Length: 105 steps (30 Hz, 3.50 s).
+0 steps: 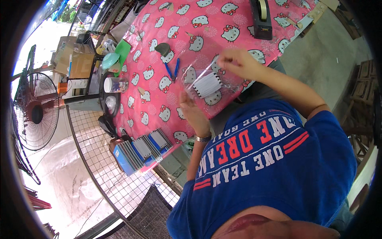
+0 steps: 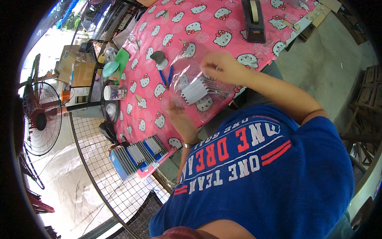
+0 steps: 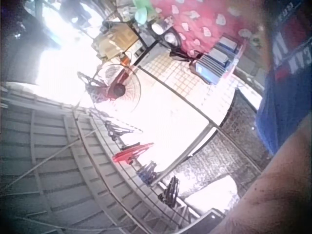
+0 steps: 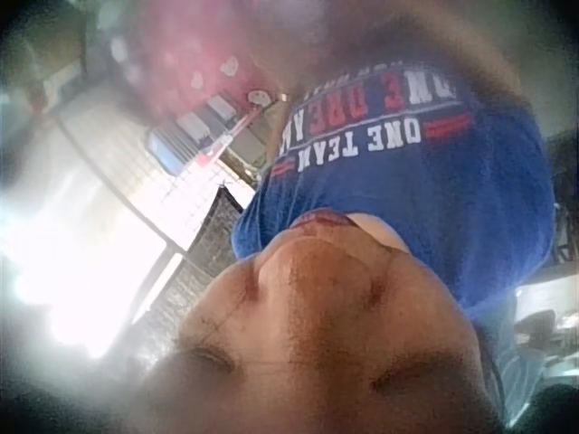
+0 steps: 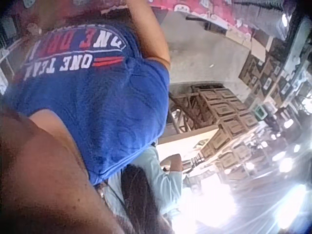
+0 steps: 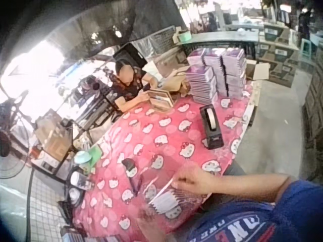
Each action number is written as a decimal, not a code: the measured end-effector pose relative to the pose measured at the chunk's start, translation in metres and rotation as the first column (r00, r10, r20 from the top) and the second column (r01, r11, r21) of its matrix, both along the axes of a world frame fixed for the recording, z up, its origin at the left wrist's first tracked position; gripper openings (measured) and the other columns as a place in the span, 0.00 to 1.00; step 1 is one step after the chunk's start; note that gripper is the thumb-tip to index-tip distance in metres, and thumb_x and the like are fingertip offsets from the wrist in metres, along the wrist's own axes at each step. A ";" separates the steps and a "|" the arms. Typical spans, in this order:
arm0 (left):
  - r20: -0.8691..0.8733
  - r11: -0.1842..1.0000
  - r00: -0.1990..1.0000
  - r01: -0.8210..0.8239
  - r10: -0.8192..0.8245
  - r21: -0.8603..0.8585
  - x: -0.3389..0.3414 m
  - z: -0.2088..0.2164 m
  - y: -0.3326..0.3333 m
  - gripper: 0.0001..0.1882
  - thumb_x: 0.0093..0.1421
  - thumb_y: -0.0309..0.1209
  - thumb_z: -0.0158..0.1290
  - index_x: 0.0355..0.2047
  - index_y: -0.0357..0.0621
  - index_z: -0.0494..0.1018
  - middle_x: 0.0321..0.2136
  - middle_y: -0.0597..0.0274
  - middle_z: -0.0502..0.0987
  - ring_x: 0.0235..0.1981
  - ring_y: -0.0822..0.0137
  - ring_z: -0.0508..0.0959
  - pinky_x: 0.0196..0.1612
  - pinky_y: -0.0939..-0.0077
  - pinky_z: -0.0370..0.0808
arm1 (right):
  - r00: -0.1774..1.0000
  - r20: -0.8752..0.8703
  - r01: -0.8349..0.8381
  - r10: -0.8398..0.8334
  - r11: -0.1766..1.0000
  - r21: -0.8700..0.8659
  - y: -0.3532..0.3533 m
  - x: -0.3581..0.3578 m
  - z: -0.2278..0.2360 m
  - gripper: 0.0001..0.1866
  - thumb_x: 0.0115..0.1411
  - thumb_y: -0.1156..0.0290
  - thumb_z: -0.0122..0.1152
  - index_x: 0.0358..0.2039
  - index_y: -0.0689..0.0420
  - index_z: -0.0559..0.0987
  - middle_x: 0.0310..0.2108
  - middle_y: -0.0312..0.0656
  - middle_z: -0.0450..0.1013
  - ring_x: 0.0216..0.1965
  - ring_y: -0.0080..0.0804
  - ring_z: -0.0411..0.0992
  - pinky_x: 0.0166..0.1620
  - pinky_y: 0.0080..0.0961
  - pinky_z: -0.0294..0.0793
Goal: The person places a blue booklet and several white cards into plastic bags, seals the bags using tape from a dispenser, and stacks the completed packages on the table.
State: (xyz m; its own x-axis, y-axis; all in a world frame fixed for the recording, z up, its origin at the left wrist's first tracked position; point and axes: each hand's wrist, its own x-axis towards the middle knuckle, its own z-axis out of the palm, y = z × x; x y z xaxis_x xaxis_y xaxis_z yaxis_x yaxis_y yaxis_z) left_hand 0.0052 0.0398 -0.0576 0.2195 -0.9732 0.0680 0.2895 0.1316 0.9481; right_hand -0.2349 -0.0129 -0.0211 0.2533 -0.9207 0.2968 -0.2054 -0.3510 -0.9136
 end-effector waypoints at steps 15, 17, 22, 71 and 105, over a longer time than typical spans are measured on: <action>0.840 0.953 0.542 0.250 0.010 -0.173 -0.005 -0.002 0.005 0.29 0.66 0.49 0.36 0.56 0.39 0.67 0.59 0.44 0.56 0.60 0.50 0.59 0.62 0.57 0.54 | 0.847 -0.504 -0.375 0.169 0.862 -0.341 0.019 0.030 -0.018 0.26 0.48 0.50 0.62 0.45 0.50 0.77 0.60 0.45 0.60 0.61 0.50 0.54 0.61 0.52 0.48; 0.962 0.943 0.268 0.308 0.042 -0.127 -0.007 0.015 0.003 0.31 0.64 0.51 0.40 0.55 0.38 0.67 0.56 0.42 0.60 0.58 0.48 0.60 0.61 0.55 0.55 | 0.842 -0.508 -0.377 0.179 0.869 -0.319 0.019 0.031 -0.016 0.26 0.48 0.52 0.64 0.46 0.50 0.77 0.62 0.45 0.58 0.63 0.51 0.51 0.61 0.52 0.46; 0.986 0.908 0.163 0.419 -0.047 -0.026 -0.012 0.026 0.001 0.34 0.61 0.52 0.45 0.53 0.30 0.66 0.53 0.40 0.63 0.57 0.43 0.61 0.59 0.52 0.58 | 0.958 -0.255 0.023 -0.133 0.918 -0.395 -0.007 -0.010 -0.021 0.23 0.50 0.60 0.65 0.47 0.52 0.77 0.56 0.46 0.64 0.59 0.46 0.58 0.57 0.44 0.59; 0.896 0.870 0.441 0.422 0.048 -0.254 0.002 0.018 -0.013 0.19 0.50 0.27 0.58 0.44 0.42 0.72 0.44 0.53 0.74 0.58 0.50 0.65 0.59 0.56 0.60 | 0.933 -0.356 -0.241 0.054 0.828 -0.507 0.015 0.049 0.001 0.15 0.45 0.62 0.69 0.29 0.55 0.76 0.29 0.41 0.68 0.33 0.44 0.69 0.36 0.34 0.69; 0.656 0.921 0.724 0.372 -0.211 -0.115 0.025 -0.007 -0.045 0.14 0.42 0.24 0.67 0.32 0.39 0.79 0.47 0.55 0.75 0.55 0.57 0.71 0.59 0.62 0.64 | 0.985 -0.133 -0.121 0.112 0.991 -0.062 0.003 0.054 -0.028 0.25 0.51 0.69 0.63 0.52 0.53 0.71 0.34 0.36 0.73 0.45 0.41 0.68 0.48 0.39 0.66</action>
